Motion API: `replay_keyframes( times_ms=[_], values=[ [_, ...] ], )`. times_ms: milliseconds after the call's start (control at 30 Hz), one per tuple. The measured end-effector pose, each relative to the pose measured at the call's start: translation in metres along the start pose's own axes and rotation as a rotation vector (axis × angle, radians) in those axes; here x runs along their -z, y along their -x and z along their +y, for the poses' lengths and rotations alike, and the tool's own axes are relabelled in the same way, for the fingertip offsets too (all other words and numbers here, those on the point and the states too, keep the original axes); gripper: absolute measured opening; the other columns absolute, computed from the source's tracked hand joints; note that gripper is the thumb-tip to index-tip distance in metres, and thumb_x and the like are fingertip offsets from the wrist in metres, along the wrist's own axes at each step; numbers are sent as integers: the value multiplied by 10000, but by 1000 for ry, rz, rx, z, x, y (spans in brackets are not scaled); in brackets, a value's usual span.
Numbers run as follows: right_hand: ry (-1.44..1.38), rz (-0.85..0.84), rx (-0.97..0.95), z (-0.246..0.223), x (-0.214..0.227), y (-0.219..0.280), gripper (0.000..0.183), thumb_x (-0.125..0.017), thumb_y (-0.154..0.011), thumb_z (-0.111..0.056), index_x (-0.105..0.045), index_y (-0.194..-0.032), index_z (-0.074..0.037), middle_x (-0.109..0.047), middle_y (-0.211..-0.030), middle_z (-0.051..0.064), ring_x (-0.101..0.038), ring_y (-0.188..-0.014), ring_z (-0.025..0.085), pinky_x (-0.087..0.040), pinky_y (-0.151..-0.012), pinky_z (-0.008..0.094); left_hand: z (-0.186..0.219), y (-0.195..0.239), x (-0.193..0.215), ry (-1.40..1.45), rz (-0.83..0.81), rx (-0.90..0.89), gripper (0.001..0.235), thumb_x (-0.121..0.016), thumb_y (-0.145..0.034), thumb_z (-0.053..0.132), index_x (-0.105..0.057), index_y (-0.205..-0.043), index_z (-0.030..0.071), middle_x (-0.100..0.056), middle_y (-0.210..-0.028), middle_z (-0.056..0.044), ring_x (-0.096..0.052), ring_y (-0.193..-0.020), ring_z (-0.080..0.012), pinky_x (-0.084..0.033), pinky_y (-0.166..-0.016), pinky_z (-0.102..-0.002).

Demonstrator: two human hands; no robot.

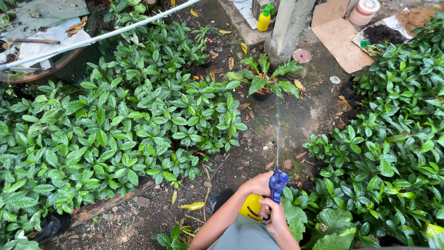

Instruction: The person uses a yellow handheld pressure sprayer to mist water onto various potted plants and ground cover in a garden area. They move between different plant clusters, directing the spray nozzle at foliage and soil surfaces throughout the clip.

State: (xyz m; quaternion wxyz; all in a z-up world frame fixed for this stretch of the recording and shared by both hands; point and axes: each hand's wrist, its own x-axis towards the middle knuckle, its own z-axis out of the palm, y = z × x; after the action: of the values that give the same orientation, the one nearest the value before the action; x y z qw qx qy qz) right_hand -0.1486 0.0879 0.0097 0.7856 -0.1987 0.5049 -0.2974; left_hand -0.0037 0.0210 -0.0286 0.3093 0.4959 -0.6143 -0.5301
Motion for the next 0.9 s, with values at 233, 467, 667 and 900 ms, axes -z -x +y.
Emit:
replay_keyframes(
  times_ms=[233, 467, 667, 900],
  values=[
    [30, 7, -23, 18, -26, 4, 334, -670, -783, -106, -414, -570, -119, -359, -479, -5, -341, -395, 156, -325, -454, 347, 7, 29, 25, -26, 12, 28, 693, -862, -606, 237, -589, -1206, 25, -715, -1076, -186, -712, -1020, -323, -552, -895, -406],
    [61, -2, -35, 35, -71, 21, 308, -678, -780, -89, -443, -582, -96, -385, -470, 14, -379, -383, 167, -337, -442, 349, 54, 101, 59, 122, 208, 29, 771, -853, -675, 352, -527, -1313, 68, -739, -1012, -165, -735, -918, -280, -559, -857, -380],
    [152, -29, -26, 45, -92, 36, 244, -689, -827, -97, -522, -654, -60, -465, -541, 33, -452, -446, 158, -373, -468, 327, 65, 132, 80, 45, 271, 43, 710, -937, -623, 449, -636, -1087, 4, -738, -913, -132, -733, -838, -238, -573, -801, -377],
    [626, -196, 143, 64, -86, 57, 259, -745, -862, -221, -736, -933, 28, -732, -799, 108, -680, -740, 202, -552, -710, 349, 48, 166, 78, 198, 235, -98, 613, -897, -679, 340, -601, -1111, 21, -744, -930, -105, -736, -853, -181, -583, -806, -352]
  ],
)
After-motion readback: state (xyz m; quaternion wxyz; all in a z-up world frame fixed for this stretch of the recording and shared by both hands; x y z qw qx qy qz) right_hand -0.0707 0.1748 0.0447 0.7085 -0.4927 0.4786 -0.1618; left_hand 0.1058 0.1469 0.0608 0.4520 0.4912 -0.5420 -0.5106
